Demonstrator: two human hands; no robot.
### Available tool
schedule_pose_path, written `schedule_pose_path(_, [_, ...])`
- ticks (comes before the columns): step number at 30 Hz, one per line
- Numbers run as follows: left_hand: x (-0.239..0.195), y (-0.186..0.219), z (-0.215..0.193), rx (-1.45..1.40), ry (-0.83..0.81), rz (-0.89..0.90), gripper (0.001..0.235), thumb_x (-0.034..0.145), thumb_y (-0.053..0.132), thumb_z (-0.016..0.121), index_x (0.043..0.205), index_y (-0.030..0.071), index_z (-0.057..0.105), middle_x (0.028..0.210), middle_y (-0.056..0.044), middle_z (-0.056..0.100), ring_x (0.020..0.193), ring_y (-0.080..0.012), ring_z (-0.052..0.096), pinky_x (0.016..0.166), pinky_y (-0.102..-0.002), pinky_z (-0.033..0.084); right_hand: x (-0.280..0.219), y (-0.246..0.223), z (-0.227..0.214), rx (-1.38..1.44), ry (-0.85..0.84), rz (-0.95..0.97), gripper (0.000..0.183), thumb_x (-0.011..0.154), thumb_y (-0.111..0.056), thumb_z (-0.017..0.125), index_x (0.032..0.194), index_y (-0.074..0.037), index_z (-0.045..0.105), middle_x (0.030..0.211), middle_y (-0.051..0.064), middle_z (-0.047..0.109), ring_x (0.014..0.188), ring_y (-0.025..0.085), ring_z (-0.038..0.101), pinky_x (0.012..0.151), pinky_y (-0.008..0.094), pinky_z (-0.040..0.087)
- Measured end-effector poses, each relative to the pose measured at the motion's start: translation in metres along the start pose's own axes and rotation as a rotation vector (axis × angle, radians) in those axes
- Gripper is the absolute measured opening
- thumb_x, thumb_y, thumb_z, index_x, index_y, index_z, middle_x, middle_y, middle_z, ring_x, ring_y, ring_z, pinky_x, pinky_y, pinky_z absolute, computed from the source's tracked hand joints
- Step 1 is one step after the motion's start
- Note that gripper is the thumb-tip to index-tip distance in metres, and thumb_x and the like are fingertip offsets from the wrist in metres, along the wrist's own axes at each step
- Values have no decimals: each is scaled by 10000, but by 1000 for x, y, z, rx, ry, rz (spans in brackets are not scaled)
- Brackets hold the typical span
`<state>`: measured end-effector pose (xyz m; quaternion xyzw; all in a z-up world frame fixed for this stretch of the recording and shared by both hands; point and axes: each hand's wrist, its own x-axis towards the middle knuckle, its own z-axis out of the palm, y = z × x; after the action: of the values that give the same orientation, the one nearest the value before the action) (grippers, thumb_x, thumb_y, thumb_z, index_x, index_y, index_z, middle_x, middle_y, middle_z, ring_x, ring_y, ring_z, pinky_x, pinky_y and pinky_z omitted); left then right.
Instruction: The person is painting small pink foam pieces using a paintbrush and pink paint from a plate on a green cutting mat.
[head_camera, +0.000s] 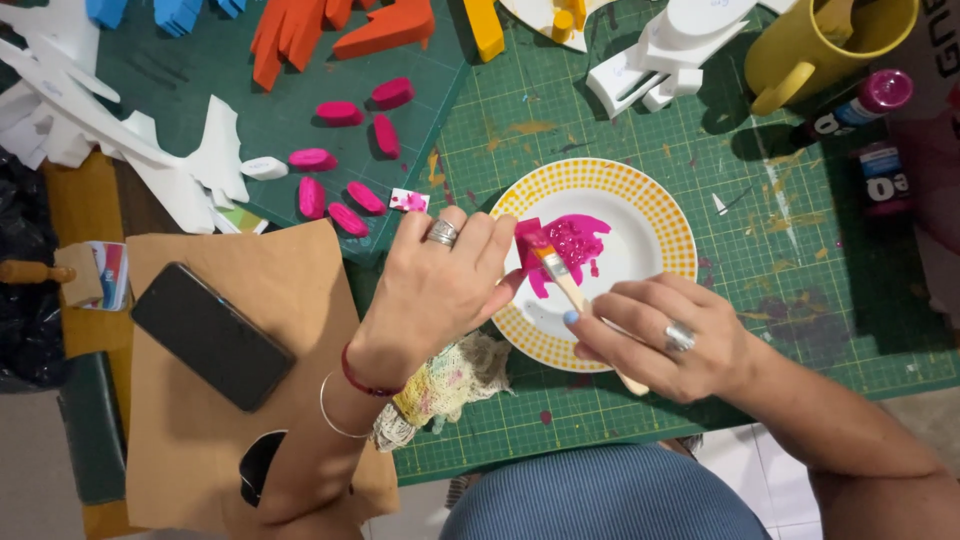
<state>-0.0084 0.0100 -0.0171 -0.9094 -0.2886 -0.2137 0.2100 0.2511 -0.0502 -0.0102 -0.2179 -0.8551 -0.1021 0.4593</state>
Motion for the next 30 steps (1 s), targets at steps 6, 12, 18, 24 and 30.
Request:
schedule_pose_path(6, [2,-9,-5,34,-13,-130,537,999,526,710,1272,63,702,927,-43,543,858,-259,598,741,-408,469,8,-4,2,83,-12,2,143,1015,-144,754,918,-51,806,795,123,693,640,222,659,565,342,538])
schedule_pose_path(12, [-11,-26,19,-784,56,-380,487,943,311,852,1317,39,701,960,-67,614,874,-297,639,796,-410,531,-11,3,-21,328,1,226,170,1012,-173,685,1015,-48,801,924,135,750,719,281,725,593,391,616])
schedule_pose_path(18, [-10,-19,16,-1214,-109,-628,498,1027,315,732,1449,67,643,1049,-19,543,914,-151,506,804,-303,450,-21,11,-32,408,16,282,238,1056,-158,580,1108,31,715,985,150,745,813,309,788,736,384,706])
schedule_pose_path(24, [-10,-5,26,-1221,-75,-627,516,995,244,773,1456,53,639,1050,-23,543,901,-135,502,773,-279,449,-28,10,-29,427,-2,310,179,1054,-105,595,1155,0,700,1040,158,769,897,315,829,781,382,719])
schedule_pose_path(30, [-8,2,19,-1274,-72,-591,487,975,199,751,1443,105,657,1061,-22,548,916,-136,515,767,-285,440,-23,9,-30,446,13,404,188,1041,-79,596,1138,44,699,1017,198,779,881,347,822,799,385,696])
